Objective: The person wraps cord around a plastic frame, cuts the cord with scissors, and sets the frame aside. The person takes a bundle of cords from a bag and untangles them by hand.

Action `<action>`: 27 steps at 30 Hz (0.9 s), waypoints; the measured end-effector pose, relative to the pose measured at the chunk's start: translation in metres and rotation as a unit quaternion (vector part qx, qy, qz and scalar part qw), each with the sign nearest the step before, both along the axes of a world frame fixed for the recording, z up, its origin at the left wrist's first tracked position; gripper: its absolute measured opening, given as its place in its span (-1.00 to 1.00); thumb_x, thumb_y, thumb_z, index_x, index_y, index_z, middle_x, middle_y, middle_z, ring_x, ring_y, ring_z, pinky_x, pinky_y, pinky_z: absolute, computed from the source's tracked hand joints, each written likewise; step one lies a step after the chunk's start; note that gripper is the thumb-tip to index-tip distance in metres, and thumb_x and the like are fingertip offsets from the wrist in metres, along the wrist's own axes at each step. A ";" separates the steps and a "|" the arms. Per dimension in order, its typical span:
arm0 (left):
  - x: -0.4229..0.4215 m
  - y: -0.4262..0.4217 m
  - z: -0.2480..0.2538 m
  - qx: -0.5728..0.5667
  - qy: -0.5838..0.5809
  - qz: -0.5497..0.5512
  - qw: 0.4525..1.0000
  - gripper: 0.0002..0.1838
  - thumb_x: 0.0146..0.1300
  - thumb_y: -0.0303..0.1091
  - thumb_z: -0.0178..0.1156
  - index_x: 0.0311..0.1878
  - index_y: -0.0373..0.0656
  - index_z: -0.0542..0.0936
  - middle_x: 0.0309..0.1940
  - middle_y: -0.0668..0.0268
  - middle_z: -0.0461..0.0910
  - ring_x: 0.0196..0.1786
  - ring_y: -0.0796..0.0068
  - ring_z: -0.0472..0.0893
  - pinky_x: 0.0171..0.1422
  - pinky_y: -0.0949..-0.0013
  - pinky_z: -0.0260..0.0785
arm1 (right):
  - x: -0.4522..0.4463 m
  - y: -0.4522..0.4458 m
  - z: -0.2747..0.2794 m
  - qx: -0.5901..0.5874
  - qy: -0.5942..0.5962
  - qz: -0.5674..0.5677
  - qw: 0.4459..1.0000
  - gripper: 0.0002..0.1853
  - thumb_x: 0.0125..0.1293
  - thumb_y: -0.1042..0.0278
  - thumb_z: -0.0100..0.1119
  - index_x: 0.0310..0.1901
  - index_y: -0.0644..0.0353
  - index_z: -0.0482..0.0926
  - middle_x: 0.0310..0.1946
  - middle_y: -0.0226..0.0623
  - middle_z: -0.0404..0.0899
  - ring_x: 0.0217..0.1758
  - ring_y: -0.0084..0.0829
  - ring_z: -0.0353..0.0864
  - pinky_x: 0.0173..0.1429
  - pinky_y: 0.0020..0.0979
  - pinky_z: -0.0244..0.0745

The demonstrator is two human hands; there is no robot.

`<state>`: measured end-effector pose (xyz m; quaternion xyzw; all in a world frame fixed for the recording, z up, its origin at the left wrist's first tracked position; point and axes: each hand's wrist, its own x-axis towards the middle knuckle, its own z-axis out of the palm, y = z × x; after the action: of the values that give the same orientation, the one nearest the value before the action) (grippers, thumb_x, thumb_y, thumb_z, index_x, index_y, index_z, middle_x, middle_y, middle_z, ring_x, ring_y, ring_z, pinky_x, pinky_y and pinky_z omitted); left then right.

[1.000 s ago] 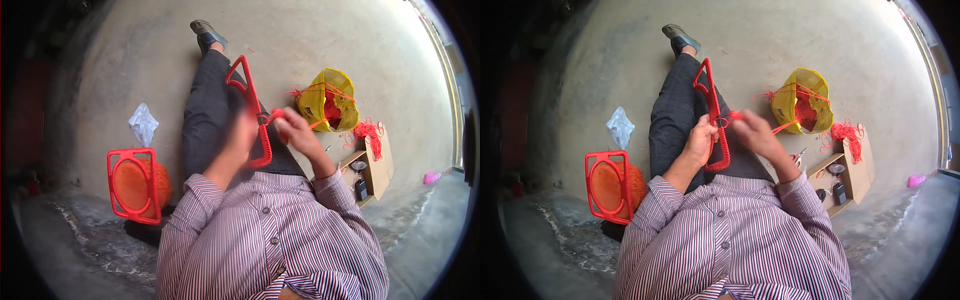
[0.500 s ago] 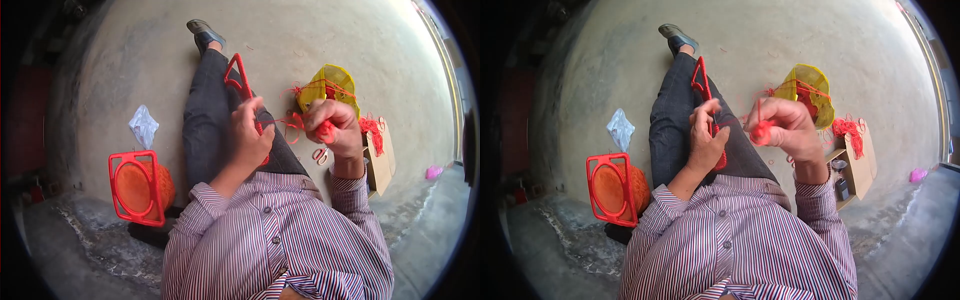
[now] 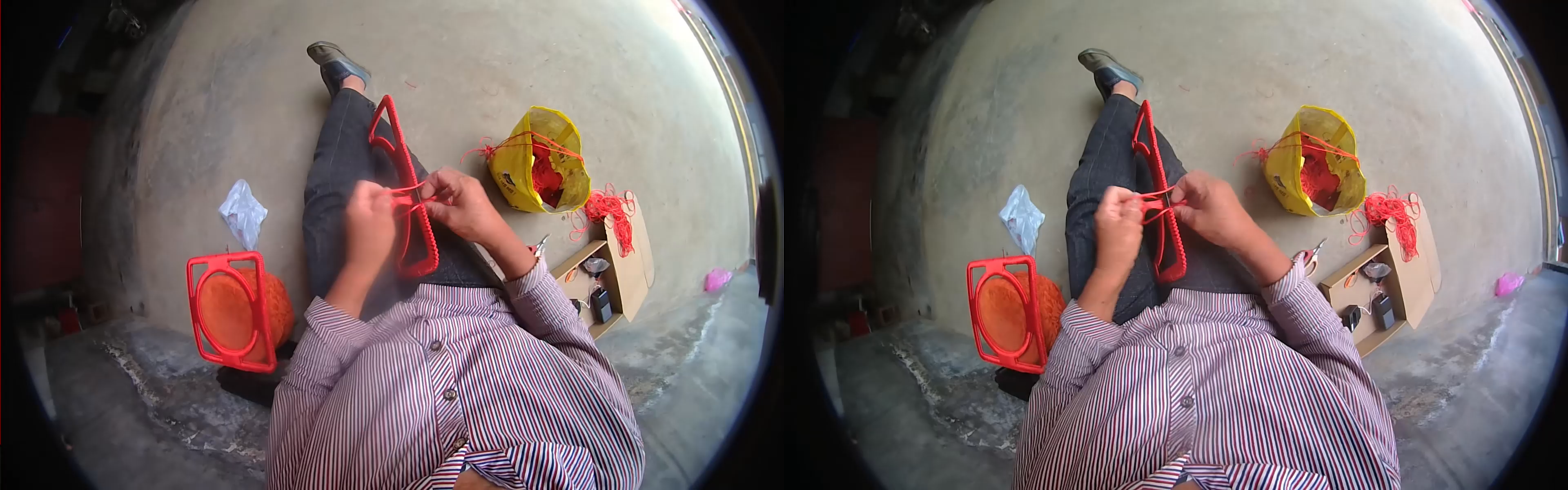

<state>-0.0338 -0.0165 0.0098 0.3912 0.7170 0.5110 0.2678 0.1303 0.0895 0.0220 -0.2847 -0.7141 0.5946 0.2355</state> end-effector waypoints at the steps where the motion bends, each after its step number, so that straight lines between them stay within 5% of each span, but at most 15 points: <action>1: 0.005 0.006 0.033 0.000 -0.094 0.035 0.995 -0.93 0.44 -0.47 0.06 -0.24 -0.16 0.45 -0.50 0.51 0.41 -0.53 0.82 0.31 -0.53 0.62 0.16 | 0.005 0.005 0.014 0.038 0.028 -0.001 0.999 -0.78 0.13 0.46 0.37 -0.20 0.27 0.57 -0.17 -0.24 0.59 -0.13 -0.40 0.62 -0.06 -0.33 0.53; 3: 0.011 0.011 0.059 0.043 -0.100 -0.015 0.994 -0.92 0.46 -0.45 0.06 -0.23 -0.14 0.45 -0.50 0.51 0.41 -0.56 0.84 0.27 -0.56 0.64 0.08 | 0.007 0.001 0.046 0.100 0.031 -0.005 0.995 -0.75 0.18 0.44 0.36 -0.11 0.25 0.60 -0.06 -0.27 0.58 -0.05 -0.40 0.59 0.07 -0.33 0.49; 6: 0.026 0.021 0.097 0.052 -0.359 -0.078 0.929 -0.90 0.45 -0.39 0.10 -0.24 -0.12 0.45 -0.48 0.50 0.42 -0.62 0.85 0.17 -0.62 0.64 -0.09 | 0.008 0.000 0.053 0.166 0.118 -0.015 0.979 -0.71 0.27 0.36 0.30 0.01 0.21 0.62 0.00 -0.28 0.57 0.03 -0.41 0.56 0.07 -0.33 0.48; 8: 0.014 0.023 0.088 0.020 -0.379 -0.051 0.924 -0.88 0.43 -0.37 0.13 -0.26 -0.12 0.46 -0.49 0.51 0.41 -0.65 0.85 0.15 -0.63 0.63 -0.09 | 0.045 0.024 0.104 -0.125 0.161 -0.145 0.968 -0.72 0.39 0.22 0.18 -0.04 0.25 0.59 0.07 -0.27 0.54 0.17 -0.39 0.48 0.21 -0.29 0.40; 9: 0.010 0.026 0.082 0.005 -0.388 -0.039 0.921 -0.88 0.43 -0.37 0.14 -0.27 -0.13 0.46 -0.49 0.52 0.40 -0.66 0.85 0.14 -0.64 0.63 -0.09 | 0.054 0.034 0.131 -0.151 0.196 -0.230 0.941 -0.68 0.47 0.15 0.05 -0.01 0.27 0.53 0.08 -0.26 0.53 0.18 -0.39 0.46 0.22 -0.27 0.39; 10: 0.009 0.027 0.077 -0.041 -0.378 -0.017 0.925 -0.85 0.41 -0.34 0.17 -0.31 -0.12 0.48 -0.52 0.56 0.39 -0.69 0.86 0.12 -0.66 0.64 -0.10 | 0.093 0.056 0.120 -0.095 0.286 -0.170 0.938 -0.71 0.52 0.18 -0.06 0.02 0.24 0.47 -0.02 -0.27 0.53 0.04 -0.44 0.48 0.19 -0.31 0.39; 11: 0.008 0.026 0.068 -0.055 -0.387 -0.022 0.920 -0.85 0.40 -0.34 0.18 -0.31 -0.11 0.48 -0.52 0.57 0.38 -0.68 0.87 0.13 -0.66 0.64 -0.10 | 0.109 0.066 0.141 -0.126 0.373 -0.177 0.902 -0.81 0.51 0.29 -0.02 -0.19 0.24 0.46 -0.23 -0.39 0.46 -0.21 -0.50 0.38 0.04 -0.40 0.34; 13: 0.008 0.023 0.054 -0.081 -0.407 -0.029 0.910 -0.85 0.39 -0.33 0.19 -0.32 -0.09 0.49 -0.54 0.60 0.37 -0.67 0.89 0.13 -0.66 0.66 -0.10 | 0.152 0.093 0.163 -0.231 0.536 -0.128 0.802 -0.78 0.53 0.25 -0.04 -0.25 0.21 0.41 -0.37 -0.44 0.33 -0.34 -0.54 0.27 -0.17 -0.46 0.28; 15: 0.015 0.025 0.056 -0.073 -0.402 -0.032 0.912 -0.86 0.39 -0.33 0.20 -0.31 -0.09 0.50 -0.55 0.64 0.34 -0.66 0.92 0.12 -0.65 0.67 -0.10 | 0.180 0.106 0.168 -0.163 0.532 -0.158 0.815 -0.77 0.54 0.23 -0.06 -0.28 0.17 0.39 -0.46 -0.47 0.23 -0.46 -0.58 0.13 -0.36 -0.51 0.13; 18: 0.017 0.027 0.054 -0.055 -0.405 -0.032 0.912 -0.86 0.39 -0.33 0.20 -0.31 -0.09 0.50 -0.55 0.65 0.32 -0.65 0.94 0.11 -0.64 0.68 -0.11 | 0.159 0.094 0.138 -0.130 0.419 -0.278 0.854 -0.74 0.55 0.19 -0.06 -0.33 0.06 0.45 -0.60 -0.60 0.13 -0.58 -0.65 0.03 -0.55 -0.55 -0.06; 21: 0.017 0.027 0.054 -0.056 -0.396 -0.029 0.916 -0.87 0.38 -0.32 0.21 -0.30 -0.09 0.51 -0.54 0.65 0.33 -0.62 0.93 0.13 -0.60 0.69 -0.09 | 0.095 0.052 0.077 -0.194 0.234 -0.201 0.931 -0.91 0.45 0.28 0.07 -0.19 0.04 0.52 -0.57 -0.71 0.11 -0.52 -0.81 0.15 -0.58 -0.68 -0.06; 23: 0.016 0.023 0.058 -0.065 -0.372 -0.032 0.925 -0.87 0.36 -0.30 0.23 -0.28 -0.10 0.52 -0.50 0.62 0.37 -0.57 0.90 0.19 -0.53 0.69 -0.01 | 0.045 0.015 0.052 -0.218 0.049 -0.173 0.959 -0.79 0.46 0.26 0.06 -0.04 0.17 0.59 -0.53 -0.76 0.26 -0.51 -0.81 0.19 -0.43 -0.66 0.15; 27: 0.014 0.019 0.032 -0.042 -0.252 0.022 0.967 -0.77 0.32 -0.23 0.16 -0.07 -0.15 0.52 -0.35 0.51 0.50 -0.35 0.72 0.40 -0.21 0.53 0.21 | 0.014 -0.003 0.023 -0.250 -0.030 -0.060 0.966 -0.77 0.46 0.16 0.12 -0.16 0.17 0.59 -0.47 -0.71 0.40 -0.44 -0.79 0.27 -0.37 -0.62 0.20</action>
<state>-0.0200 0.0026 0.0420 0.2225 0.6555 0.5685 0.4445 0.1445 0.0864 0.0445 -0.3952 -0.5308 0.7301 0.1703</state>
